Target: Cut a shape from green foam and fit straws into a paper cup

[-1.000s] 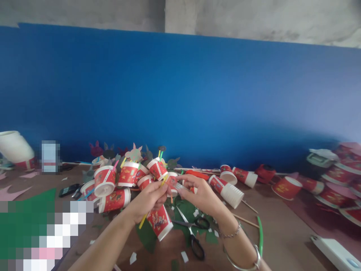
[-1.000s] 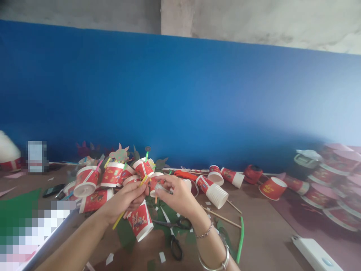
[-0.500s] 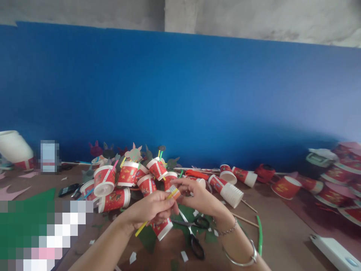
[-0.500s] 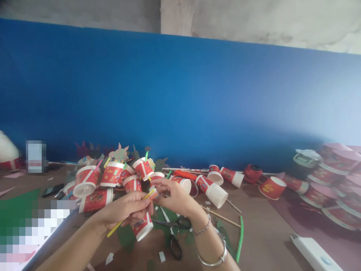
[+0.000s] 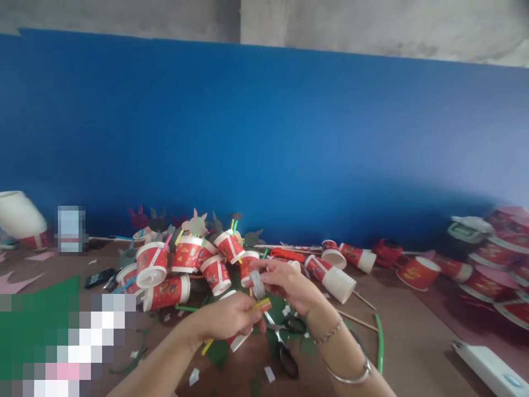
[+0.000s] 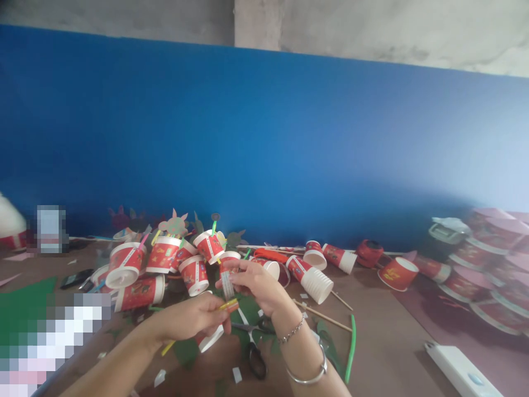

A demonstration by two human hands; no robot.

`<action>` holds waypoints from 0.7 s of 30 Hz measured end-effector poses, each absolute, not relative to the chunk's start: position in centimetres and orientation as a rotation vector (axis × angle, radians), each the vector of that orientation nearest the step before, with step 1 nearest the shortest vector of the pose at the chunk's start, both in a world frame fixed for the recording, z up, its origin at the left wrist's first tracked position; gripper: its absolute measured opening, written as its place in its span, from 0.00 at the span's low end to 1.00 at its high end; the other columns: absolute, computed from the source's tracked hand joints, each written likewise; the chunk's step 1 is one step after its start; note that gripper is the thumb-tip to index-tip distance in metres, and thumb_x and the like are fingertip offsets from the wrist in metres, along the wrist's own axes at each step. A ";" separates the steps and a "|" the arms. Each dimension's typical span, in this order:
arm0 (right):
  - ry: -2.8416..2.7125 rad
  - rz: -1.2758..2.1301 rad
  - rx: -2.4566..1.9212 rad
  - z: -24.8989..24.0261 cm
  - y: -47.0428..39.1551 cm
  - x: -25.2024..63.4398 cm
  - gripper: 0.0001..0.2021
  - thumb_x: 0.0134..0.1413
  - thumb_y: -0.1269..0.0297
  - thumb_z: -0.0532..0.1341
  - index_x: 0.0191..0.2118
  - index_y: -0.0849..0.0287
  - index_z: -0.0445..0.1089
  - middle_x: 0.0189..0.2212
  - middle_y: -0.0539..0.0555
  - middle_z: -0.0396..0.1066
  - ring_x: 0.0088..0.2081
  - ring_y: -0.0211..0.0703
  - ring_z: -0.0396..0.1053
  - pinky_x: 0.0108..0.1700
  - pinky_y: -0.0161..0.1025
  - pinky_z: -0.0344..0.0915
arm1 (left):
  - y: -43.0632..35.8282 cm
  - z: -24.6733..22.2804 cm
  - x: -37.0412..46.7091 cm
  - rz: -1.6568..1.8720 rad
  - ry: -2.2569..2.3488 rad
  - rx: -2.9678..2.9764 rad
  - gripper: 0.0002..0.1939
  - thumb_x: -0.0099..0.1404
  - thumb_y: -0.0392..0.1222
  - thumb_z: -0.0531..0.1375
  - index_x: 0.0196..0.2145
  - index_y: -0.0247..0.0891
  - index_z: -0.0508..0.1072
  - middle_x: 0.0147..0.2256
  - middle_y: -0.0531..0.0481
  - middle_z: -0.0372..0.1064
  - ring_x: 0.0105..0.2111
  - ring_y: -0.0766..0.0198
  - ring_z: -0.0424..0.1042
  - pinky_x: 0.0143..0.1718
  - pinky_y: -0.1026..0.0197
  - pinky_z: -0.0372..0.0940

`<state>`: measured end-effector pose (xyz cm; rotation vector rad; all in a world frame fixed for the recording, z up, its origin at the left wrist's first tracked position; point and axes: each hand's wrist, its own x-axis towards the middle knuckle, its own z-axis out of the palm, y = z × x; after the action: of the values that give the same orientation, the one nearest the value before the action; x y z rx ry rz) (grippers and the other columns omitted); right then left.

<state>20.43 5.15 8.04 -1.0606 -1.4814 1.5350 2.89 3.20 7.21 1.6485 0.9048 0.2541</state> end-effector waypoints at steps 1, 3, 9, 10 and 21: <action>-1.441 1.592 -1.057 8.1 5.1 20.3 0.20 0.46 0.59 0.62 0.46 0.62 0.68 0.30 0.55 0.76 0.30 0.40 0.69 0.31 0.36 0.61 | 3.3 7.1 2.9 0.249 0.916 1.669 0.29 0.60 0.64 0.50 0.29 0.34 0.75 0.16 0.56 0.55 0.16 0.70 0.51 0.18 0.66 0.47; -1.371 1.701 -1.047 8.2 5.0 20.2 0.22 0.45 0.61 0.63 0.48 0.62 0.66 0.32 0.56 0.76 0.31 0.40 0.70 0.29 0.34 0.59 | 3.3 6.9 3.0 0.237 0.949 1.700 0.29 0.59 0.65 0.50 0.29 0.35 0.75 0.16 0.56 0.56 0.16 0.69 0.52 0.17 0.66 0.48; -1.348 1.670 -1.068 8.2 4.7 19.6 0.22 0.43 0.62 0.63 0.47 0.63 0.65 0.33 0.57 0.77 0.29 0.39 0.69 0.25 0.34 0.52 | 3.1 7.1 3.0 0.191 0.991 1.708 0.30 0.59 0.65 0.49 0.28 0.35 0.76 0.15 0.55 0.56 0.16 0.68 0.53 0.18 0.65 0.49; -1.325 1.672 -1.063 8.3 4.6 19.5 0.22 0.42 0.62 0.63 0.47 0.63 0.65 0.32 0.56 0.77 0.29 0.39 0.69 0.26 0.34 0.53 | 3.1 6.9 3.0 0.194 0.977 1.693 0.29 0.59 0.65 0.50 0.28 0.36 0.76 0.15 0.55 0.55 0.16 0.68 0.53 0.18 0.65 0.49; -1.316 1.664 -0.901 9.5 3.6 19.5 0.21 0.43 0.62 0.67 0.44 0.62 0.64 0.30 0.56 0.77 0.32 0.42 0.73 0.37 0.40 0.63 | 4.6 4.4 2.6 0.359 0.904 1.443 0.26 0.56 0.63 0.55 0.26 0.34 0.72 0.15 0.59 0.51 0.15 0.72 0.47 0.16 0.66 0.43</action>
<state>19.46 3.56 9.54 -0.9012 -1.3165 1.6642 2.58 4.56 4.41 1.4433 0.9044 0.3588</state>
